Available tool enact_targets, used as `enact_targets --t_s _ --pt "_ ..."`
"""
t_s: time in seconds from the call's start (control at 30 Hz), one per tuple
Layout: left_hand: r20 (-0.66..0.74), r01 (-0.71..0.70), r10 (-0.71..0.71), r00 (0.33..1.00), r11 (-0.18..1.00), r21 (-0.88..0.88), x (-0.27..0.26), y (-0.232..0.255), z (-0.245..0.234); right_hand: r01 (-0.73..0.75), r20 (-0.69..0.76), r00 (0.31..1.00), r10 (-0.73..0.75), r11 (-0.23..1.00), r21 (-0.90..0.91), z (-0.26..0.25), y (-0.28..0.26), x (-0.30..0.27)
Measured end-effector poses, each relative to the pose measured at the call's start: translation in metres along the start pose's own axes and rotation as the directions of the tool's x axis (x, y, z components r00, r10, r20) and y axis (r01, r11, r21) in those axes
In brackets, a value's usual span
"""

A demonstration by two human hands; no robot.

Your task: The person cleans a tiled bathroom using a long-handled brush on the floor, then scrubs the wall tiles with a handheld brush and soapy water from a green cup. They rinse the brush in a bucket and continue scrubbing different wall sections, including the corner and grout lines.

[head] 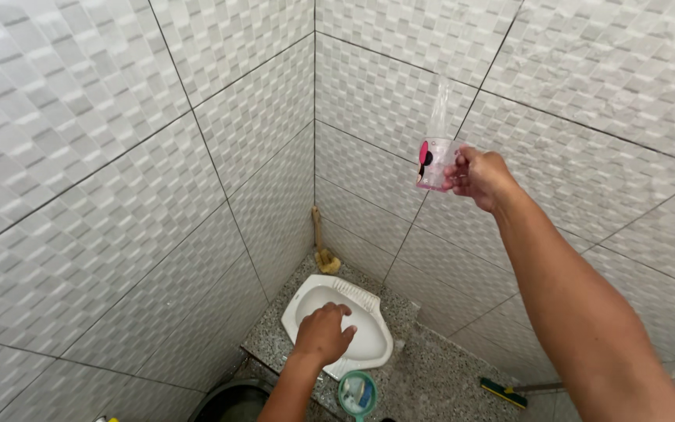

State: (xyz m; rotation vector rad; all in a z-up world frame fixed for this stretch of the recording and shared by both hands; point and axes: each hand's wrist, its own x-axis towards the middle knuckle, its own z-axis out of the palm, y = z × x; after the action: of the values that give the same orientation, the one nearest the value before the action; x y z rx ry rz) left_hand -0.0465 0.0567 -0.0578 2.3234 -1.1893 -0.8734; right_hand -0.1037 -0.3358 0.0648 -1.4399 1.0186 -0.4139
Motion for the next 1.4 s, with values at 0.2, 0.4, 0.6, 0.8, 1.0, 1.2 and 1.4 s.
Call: enact_targets --t_s 0.2,0.4,0.6,0.8,1.0,1.2,1.4 --pt "-0.016 0.027 -0.028 0.999 0.999 -0.043 -0.010 -0.013 0.023 -0.099 0.199 0.966 0.163 0.950 -0.295 0.050 0.144 -0.071" --pt "0.069 0.201 -0.195 0.978 0.973 -0.108 -0.029 -0.061 0.074 -0.279 0.435 0.766 0.473 0.855 -0.437 0.118 0.340 -0.152" --pt "0.054 0.278 -0.272 0.961 0.942 -0.188 -0.079 -0.111 0.128 0.021 0.547 0.742 0.389 0.801 -0.598 0.157 0.409 -0.190" --pt "0.164 0.456 -0.426 0.890 0.845 -0.279 -0.141 -0.150 0.166 0.402 0.674 0.694 0.253 0.640 -0.655 0.204 0.449 -0.218" --pt "0.270 0.601 -0.537 0.799 0.722 -0.344 -0.203 -0.188 0.178 0.477 0.668 0.621 0.409 0.478 -0.737 0.260 0.488 -0.249" --pt "0.146 0.689 -0.687 0.712 0.644 -0.332 -0.235 -0.202 0.179 0.382 0.731 0.549 0.405 0.656 -0.651 0.323 0.486 -0.267" --pt "0.086 0.650 -0.666 0.741 0.677 -0.345 -0.238 -0.217 0.167 0.228 0.696 0.642 0.321 0.788 -0.573 0.328 0.455 -0.271"
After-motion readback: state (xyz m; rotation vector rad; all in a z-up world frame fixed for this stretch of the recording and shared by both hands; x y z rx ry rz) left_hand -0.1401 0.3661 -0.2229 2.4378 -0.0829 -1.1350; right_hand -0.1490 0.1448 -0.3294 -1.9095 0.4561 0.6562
